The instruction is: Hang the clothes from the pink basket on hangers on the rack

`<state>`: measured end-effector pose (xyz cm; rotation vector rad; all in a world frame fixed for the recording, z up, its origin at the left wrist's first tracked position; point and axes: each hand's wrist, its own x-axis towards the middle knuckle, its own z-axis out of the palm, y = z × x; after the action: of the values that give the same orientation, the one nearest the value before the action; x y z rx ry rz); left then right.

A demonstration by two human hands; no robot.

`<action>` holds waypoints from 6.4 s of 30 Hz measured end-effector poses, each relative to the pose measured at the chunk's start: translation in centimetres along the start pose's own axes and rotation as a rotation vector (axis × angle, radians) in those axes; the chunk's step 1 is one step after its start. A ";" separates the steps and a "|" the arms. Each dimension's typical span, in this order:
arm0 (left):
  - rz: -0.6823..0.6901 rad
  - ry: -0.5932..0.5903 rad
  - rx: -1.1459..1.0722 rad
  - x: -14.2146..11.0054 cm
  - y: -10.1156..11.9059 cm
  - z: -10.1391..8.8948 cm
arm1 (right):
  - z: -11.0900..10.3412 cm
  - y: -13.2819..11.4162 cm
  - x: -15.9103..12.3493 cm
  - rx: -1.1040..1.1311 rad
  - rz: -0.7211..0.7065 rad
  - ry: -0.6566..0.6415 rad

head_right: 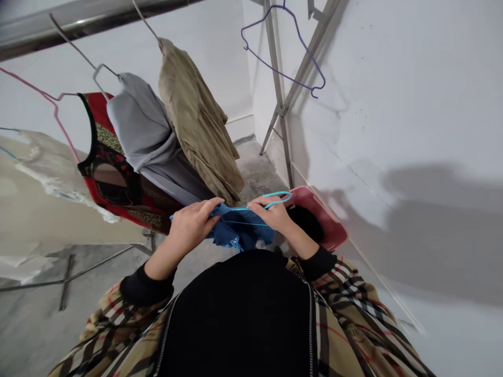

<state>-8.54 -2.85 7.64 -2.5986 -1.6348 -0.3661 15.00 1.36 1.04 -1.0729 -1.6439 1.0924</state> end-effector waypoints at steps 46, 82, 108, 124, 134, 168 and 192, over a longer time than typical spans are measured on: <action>-0.173 0.375 -0.429 -4.7 -5.4 4.7 | -3.8 3.3 0.9 -0.513 -0.025 -0.295; 0.135 0.353 -0.498 0.5 -6.0 3.3 | -10.0 -5.3 -2.7 -0.320 -0.118 0.000; -0.099 0.682 -0.556 1.9 -5.5 3.8 | -12.7 -4.4 -1.9 -0.514 -0.085 0.289; -0.158 0.664 -0.690 6.0 -6.3 2.8 | -14.7 -6.9 -4.0 -0.245 -0.125 0.552; -0.309 0.540 -0.884 2.5 -4.9 7.0 | -17.5 -10.6 -3.2 -0.463 -0.285 0.880; -0.509 0.304 -1.037 0.8 -0.3 9.6 | -12.7 -3.2 21.6 -0.204 -0.299 0.321; -0.455 0.506 -0.876 25.9 -4.0 11.6 | -7.6 1.5 13.2 -0.378 -0.389 0.074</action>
<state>0.61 23.70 1.90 -2.1506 -2.1273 -1.9498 19.16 15.85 4.01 -0.9534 -1.9425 0.4961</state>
